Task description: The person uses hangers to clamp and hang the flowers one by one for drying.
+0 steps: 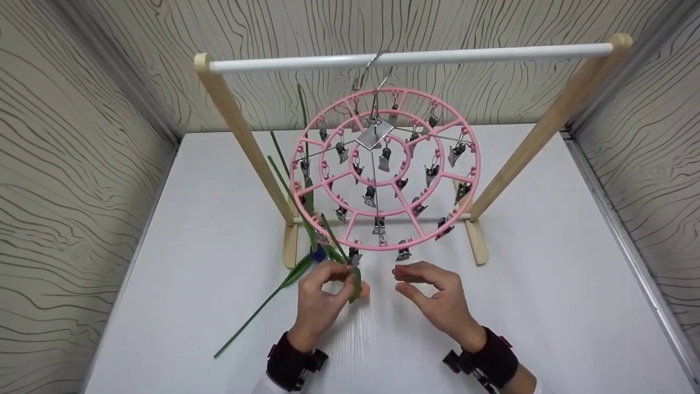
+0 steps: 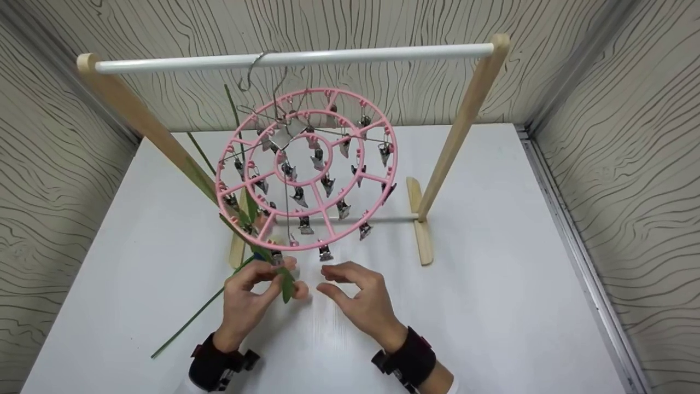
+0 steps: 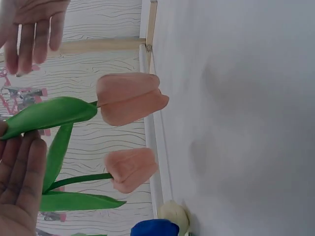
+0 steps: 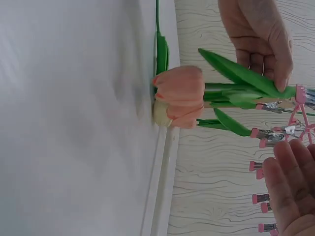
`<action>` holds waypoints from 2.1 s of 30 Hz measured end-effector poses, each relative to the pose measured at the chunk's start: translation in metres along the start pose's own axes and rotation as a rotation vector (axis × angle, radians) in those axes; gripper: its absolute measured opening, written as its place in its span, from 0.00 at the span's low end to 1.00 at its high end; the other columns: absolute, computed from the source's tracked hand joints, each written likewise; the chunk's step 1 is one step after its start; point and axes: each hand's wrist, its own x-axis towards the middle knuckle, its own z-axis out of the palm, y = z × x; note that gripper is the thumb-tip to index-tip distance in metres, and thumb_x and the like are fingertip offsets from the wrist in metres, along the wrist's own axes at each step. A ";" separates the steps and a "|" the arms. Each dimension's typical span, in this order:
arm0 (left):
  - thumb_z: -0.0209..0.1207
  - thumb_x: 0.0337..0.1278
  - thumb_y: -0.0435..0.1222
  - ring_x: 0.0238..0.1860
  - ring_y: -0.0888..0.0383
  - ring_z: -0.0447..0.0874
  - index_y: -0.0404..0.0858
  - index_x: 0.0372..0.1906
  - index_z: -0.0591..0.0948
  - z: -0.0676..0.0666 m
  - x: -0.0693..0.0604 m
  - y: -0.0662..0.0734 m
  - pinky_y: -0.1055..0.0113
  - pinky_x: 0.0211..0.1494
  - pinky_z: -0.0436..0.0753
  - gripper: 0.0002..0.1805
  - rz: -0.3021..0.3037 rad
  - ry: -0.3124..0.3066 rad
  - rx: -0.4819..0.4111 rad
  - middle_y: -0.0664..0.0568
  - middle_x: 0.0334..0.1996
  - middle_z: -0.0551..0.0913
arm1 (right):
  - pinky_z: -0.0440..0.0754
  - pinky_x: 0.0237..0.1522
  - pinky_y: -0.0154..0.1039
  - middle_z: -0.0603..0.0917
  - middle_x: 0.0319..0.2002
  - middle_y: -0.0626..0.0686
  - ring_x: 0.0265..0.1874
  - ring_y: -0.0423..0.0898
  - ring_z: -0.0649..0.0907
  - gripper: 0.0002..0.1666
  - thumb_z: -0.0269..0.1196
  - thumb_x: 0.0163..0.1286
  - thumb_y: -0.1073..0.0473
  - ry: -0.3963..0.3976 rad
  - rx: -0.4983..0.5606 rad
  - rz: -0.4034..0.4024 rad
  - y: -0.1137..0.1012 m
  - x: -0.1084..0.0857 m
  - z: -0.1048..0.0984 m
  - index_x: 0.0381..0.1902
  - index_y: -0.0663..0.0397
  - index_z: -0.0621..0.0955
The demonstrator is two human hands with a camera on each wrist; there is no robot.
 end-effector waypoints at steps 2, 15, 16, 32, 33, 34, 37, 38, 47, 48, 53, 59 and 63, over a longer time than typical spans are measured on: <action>0.70 0.48 0.20 0.33 0.59 0.86 0.40 0.39 0.85 -0.002 0.000 -0.002 0.66 0.34 0.88 0.16 0.001 0.006 0.014 0.53 0.37 0.86 | 0.88 0.41 0.35 0.89 0.39 0.58 0.36 0.52 0.89 0.20 0.70 0.52 0.82 -0.007 -0.023 -0.015 -0.004 0.002 -0.003 0.45 0.71 0.85; 0.68 0.44 0.15 0.32 0.58 0.87 0.36 0.40 0.84 -0.014 0.005 -0.004 0.69 0.34 0.87 0.18 -0.011 0.028 0.074 0.49 0.37 0.86 | 0.87 0.40 0.32 0.89 0.38 0.55 0.34 0.53 0.88 0.19 0.71 0.52 0.82 0.023 -0.105 0.002 -0.004 -0.004 -0.018 0.44 0.69 0.86; 0.68 0.45 0.16 0.32 0.58 0.87 0.37 0.40 0.84 -0.016 0.005 -0.005 0.70 0.35 0.87 0.18 -0.007 0.024 0.070 0.50 0.38 0.87 | 0.87 0.40 0.31 0.89 0.38 0.55 0.33 0.53 0.88 0.19 0.71 0.52 0.82 0.025 -0.108 0.004 -0.003 -0.005 -0.019 0.44 0.70 0.86; 0.69 0.49 0.18 0.33 0.59 0.87 0.39 0.42 0.85 -0.036 0.008 -0.014 0.71 0.37 0.87 0.17 -0.006 0.012 0.062 0.52 0.39 0.87 | 0.84 0.41 0.26 0.89 0.37 0.54 0.33 0.51 0.89 0.17 0.71 0.53 0.81 0.050 -0.139 0.042 0.001 -0.011 -0.025 0.42 0.69 0.86; 0.69 0.48 0.18 0.33 0.59 0.87 0.38 0.42 0.85 -0.036 0.009 -0.014 0.71 0.37 0.87 0.17 -0.009 0.015 0.069 0.52 0.39 0.87 | 0.84 0.41 0.25 0.89 0.37 0.55 0.33 0.51 0.89 0.17 0.71 0.53 0.81 0.049 -0.138 0.046 0.001 -0.012 -0.025 0.42 0.69 0.86; 0.69 0.47 0.17 0.33 0.58 0.87 0.37 0.41 0.85 -0.037 0.009 -0.014 0.71 0.37 0.87 0.17 -0.011 0.019 0.073 0.51 0.38 0.87 | 0.84 0.41 0.25 0.89 0.37 0.56 0.33 0.50 0.89 0.17 0.71 0.53 0.81 0.048 -0.137 0.048 0.001 -0.012 -0.025 0.42 0.70 0.86; 0.69 0.45 0.15 0.32 0.57 0.87 0.34 0.40 0.84 -0.038 0.010 -0.013 0.71 0.36 0.87 0.17 -0.005 0.033 0.094 0.50 0.37 0.87 | 0.84 0.41 0.25 0.89 0.37 0.57 0.34 0.46 0.88 0.17 0.71 0.53 0.81 0.047 -0.136 0.054 0.001 -0.013 -0.024 0.42 0.69 0.86; 0.68 0.45 0.15 0.32 0.57 0.87 0.34 0.40 0.84 -0.039 0.011 -0.012 0.70 0.36 0.87 0.17 -0.008 0.037 0.097 0.49 0.36 0.87 | 0.84 0.40 0.25 0.89 0.37 0.57 0.34 0.46 0.88 0.17 0.71 0.53 0.81 0.048 -0.136 0.053 0.001 -0.013 -0.024 0.42 0.68 0.86; 0.66 0.48 0.15 0.32 0.54 0.87 0.31 0.41 0.83 -0.045 0.018 0.010 0.69 0.37 0.88 0.15 -0.026 0.043 0.124 0.47 0.36 0.86 | 0.84 0.40 0.25 0.88 0.36 0.61 0.34 0.47 0.88 0.18 0.70 0.53 0.82 0.043 -0.114 0.035 0.001 -0.015 -0.023 0.42 0.69 0.86; 0.66 0.48 0.15 0.32 0.54 0.88 0.30 0.41 0.83 -0.046 0.019 0.010 0.69 0.37 0.88 0.15 -0.025 0.045 0.128 0.47 0.36 0.86 | 0.84 0.40 0.25 0.88 0.36 0.61 0.34 0.47 0.88 0.18 0.70 0.53 0.82 0.044 -0.112 0.036 0.002 -0.015 -0.023 0.42 0.69 0.86; 0.66 0.47 0.14 0.32 0.53 0.88 0.30 0.41 0.83 -0.049 0.021 0.013 0.70 0.38 0.88 0.15 -0.037 0.068 0.116 0.46 0.35 0.86 | 0.85 0.40 0.26 0.89 0.37 0.56 0.35 0.44 0.88 0.17 0.70 0.54 0.82 0.044 -0.118 0.046 0.002 -0.016 -0.023 0.42 0.68 0.86; 0.65 0.48 0.14 0.32 0.50 0.88 0.28 0.41 0.82 -0.049 0.023 0.014 0.70 0.38 0.88 0.14 -0.026 0.081 0.112 0.44 0.37 0.86 | 0.85 0.40 0.26 0.89 0.37 0.59 0.35 0.43 0.88 0.15 0.70 0.57 0.79 0.030 -0.128 0.083 0.001 -0.017 -0.023 0.43 0.68 0.86; 0.66 0.48 0.14 0.32 0.51 0.88 0.28 0.40 0.82 -0.049 0.024 0.015 0.70 0.38 0.88 0.14 -0.012 0.090 0.116 0.43 0.36 0.86 | 0.84 0.40 0.25 0.88 0.36 0.61 0.35 0.43 0.88 0.16 0.70 0.56 0.79 0.036 -0.138 0.079 0.008 -0.021 -0.022 0.43 0.68 0.86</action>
